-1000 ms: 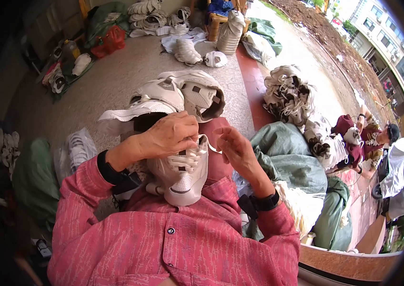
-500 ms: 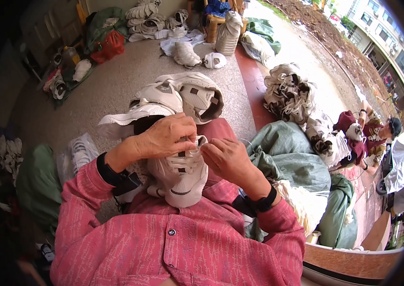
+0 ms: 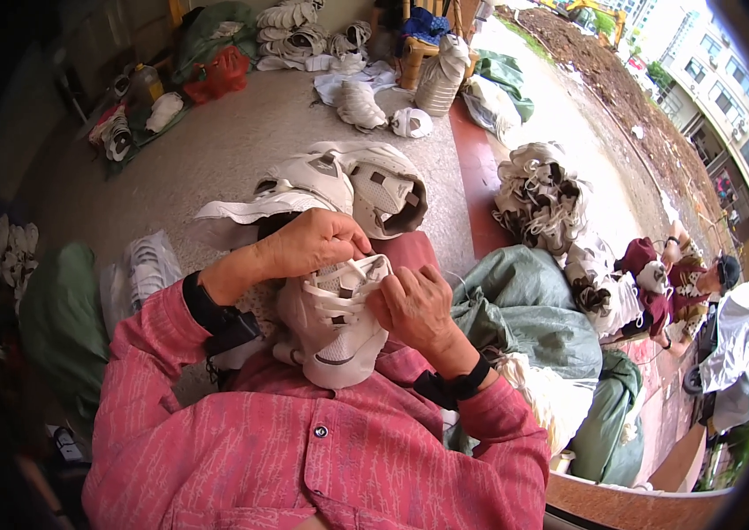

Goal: The recorder is threading long white laces through the eyelets of cream-colored shoe uppers.

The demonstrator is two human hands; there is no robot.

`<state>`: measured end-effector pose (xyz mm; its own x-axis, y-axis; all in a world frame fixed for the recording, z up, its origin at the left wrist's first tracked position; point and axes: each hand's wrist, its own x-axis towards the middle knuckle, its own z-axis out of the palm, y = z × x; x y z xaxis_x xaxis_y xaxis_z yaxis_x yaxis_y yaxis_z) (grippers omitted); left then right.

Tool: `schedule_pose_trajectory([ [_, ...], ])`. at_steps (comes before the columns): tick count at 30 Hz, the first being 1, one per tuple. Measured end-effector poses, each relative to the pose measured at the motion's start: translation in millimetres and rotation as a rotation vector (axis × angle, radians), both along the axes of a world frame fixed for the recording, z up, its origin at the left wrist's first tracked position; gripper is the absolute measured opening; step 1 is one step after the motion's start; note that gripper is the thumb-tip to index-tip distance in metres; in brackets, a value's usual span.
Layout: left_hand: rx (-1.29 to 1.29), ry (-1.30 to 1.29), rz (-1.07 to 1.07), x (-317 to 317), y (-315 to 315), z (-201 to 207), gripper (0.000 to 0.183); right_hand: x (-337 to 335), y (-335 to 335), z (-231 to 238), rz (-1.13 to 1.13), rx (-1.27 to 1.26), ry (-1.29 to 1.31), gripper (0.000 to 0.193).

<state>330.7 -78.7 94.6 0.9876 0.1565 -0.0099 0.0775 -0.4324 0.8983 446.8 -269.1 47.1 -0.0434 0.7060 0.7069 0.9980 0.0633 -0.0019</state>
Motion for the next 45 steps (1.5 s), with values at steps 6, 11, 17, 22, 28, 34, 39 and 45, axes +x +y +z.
schedule_pose_trajectory([
  [6,0.087,-0.183,-0.197,-5.5,10.2,-16.3,0.020,-0.2,-6.0,-3.2,-0.064,-0.017,-0.004,0.024],
  [11,0.214,-0.222,-0.235,-10.0,4.2,-10.9,0.028,-4.5,-11.9,-8.4,-0.232,-0.035,-0.042,0.023],
  [17,0.253,-0.231,-0.161,-22.3,17.1,-10.4,0.028,-13.3,-14.8,21.0,-0.126,-0.146,0.173,0.030],
  [22,0.130,0.008,-0.150,-34.0,30.1,5.6,0.028,8.2,-8.9,37.4,0.176,-0.254,0.940,0.029],
  [28,0.087,0.045,-0.187,-27.4,29.3,2.5,0.027,28.1,29.6,41.3,0.357,-0.563,0.645,0.028],
  [34,-0.068,0.110,-0.161,-24.0,24.8,-1.4,0.024,44.4,39.2,48.5,0.284,-0.607,0.580,0.016],
  [39,-0.213,0.124,-0.127,-30.8,35.0,-14.5,0.024,60.3,15.4,63.7,0.342,-0.486,0.331,0.015],
  [45,-0.323,0.017,-0.031,-48.4,32.8,-10.5,0.025,83.1,-57.3,39.6,0.174,-0.558,1.304,0.032],
])
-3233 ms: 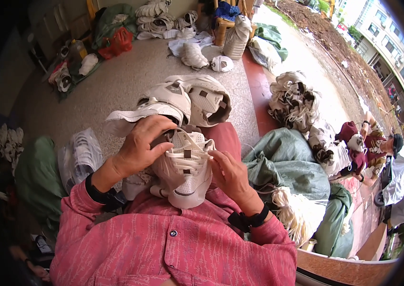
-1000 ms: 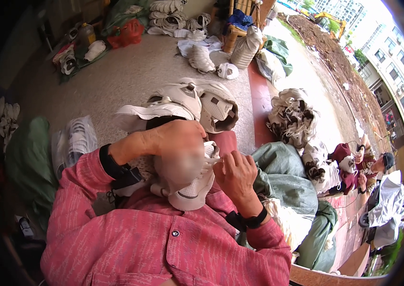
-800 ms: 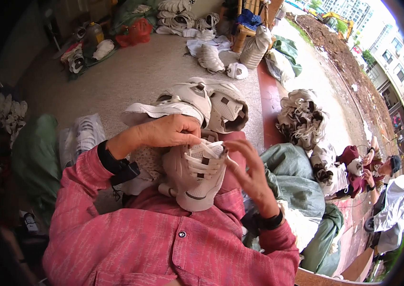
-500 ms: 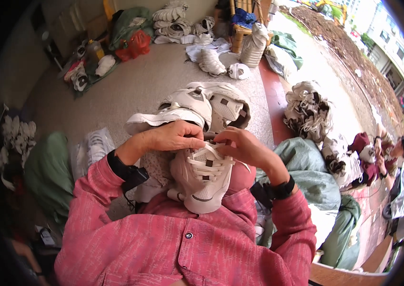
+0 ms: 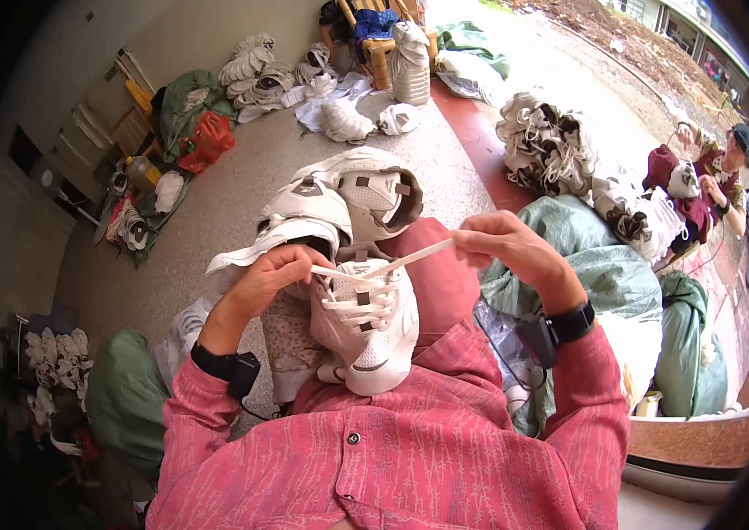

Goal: The recorder is threading long white laces through the eyelets of cream-colored shoe uppers.

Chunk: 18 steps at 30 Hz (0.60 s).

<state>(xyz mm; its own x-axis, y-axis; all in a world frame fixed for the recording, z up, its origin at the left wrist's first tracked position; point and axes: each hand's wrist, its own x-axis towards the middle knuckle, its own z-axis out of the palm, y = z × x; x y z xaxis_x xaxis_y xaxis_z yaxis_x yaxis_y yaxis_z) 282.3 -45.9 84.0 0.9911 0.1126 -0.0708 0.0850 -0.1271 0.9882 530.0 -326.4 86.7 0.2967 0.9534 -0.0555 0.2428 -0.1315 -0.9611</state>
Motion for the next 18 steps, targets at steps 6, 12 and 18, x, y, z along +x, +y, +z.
schedule_pose_trajectory([
  [6,0.087,-0.109,0.202,-47.2,17.4,-16.7,0.021,-4.1,-32.0,-73.1,-0.240,0.350,0.830,0.019],
  [12,-0.050,-0.017,0.450,-88.8,23.0,-38.0,0.020,-15.2,-21.8,-122.1,-0.559,0.184,0.879,0.015],
  [18,-0.239,-0.215,0.755,-103.8,13.0,-56.9,0.018,-21.0,-9.5,-121.3,-0.790,0.270,1.017,0.013],
])
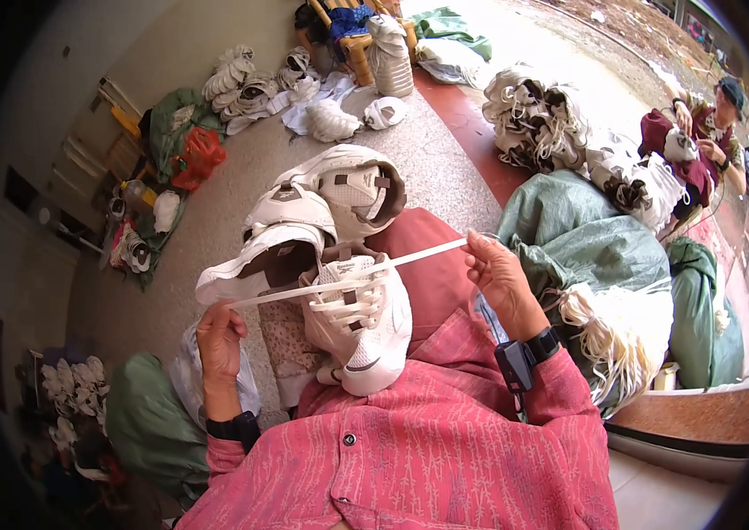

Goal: The recorder is threading long white laces through the eyelets of cream-colored shoe uppers.

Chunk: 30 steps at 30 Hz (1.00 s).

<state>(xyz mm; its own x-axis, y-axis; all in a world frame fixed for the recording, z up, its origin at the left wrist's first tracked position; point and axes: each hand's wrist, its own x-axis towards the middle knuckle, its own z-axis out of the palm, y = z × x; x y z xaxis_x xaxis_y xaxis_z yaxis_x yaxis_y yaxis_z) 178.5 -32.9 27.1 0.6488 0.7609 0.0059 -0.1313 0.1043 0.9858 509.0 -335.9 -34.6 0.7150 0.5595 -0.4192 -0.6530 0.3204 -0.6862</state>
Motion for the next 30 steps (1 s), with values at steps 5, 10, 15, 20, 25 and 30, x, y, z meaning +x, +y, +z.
schedule_pose_trajectory([
  [5,-0.309,-0.497,-0.026,2.6,5.0,-15.1,0.020,7.5,1.1,-14.4,-0.086,0.205,0.197,0.015],
  [10,-0.501,-0.646,0.067,20.7,-16.0,10.8,0.022,-0.8,3.8,11.6,-0.213,0.255,0.279,0.018],
  [15,-0.676,-0.741,0.146,7.0,-9.9,3.5,0.025,-5.5,16.4,30.8,-0.354,0.238,0.327,0.019],
  [20,-0.358,-0.392,-0.189,12.7,-25.7,20.4,0.023,-1.8,17.2,25.5,0.032,0.161,0.078,0.019],
  [25,-0.150,0.083,-0.134,43.8,-45.5,25.5,0.020,-43.5,35.0,60.6,0.252,-0.110,-0.316,0.019],
  [30,-0.089,0.166,-0.236,57.2,-54.2,17.1,0.018,-50.8,34.1,76.8,0.600,-0.130,-0.383,0.020],
])
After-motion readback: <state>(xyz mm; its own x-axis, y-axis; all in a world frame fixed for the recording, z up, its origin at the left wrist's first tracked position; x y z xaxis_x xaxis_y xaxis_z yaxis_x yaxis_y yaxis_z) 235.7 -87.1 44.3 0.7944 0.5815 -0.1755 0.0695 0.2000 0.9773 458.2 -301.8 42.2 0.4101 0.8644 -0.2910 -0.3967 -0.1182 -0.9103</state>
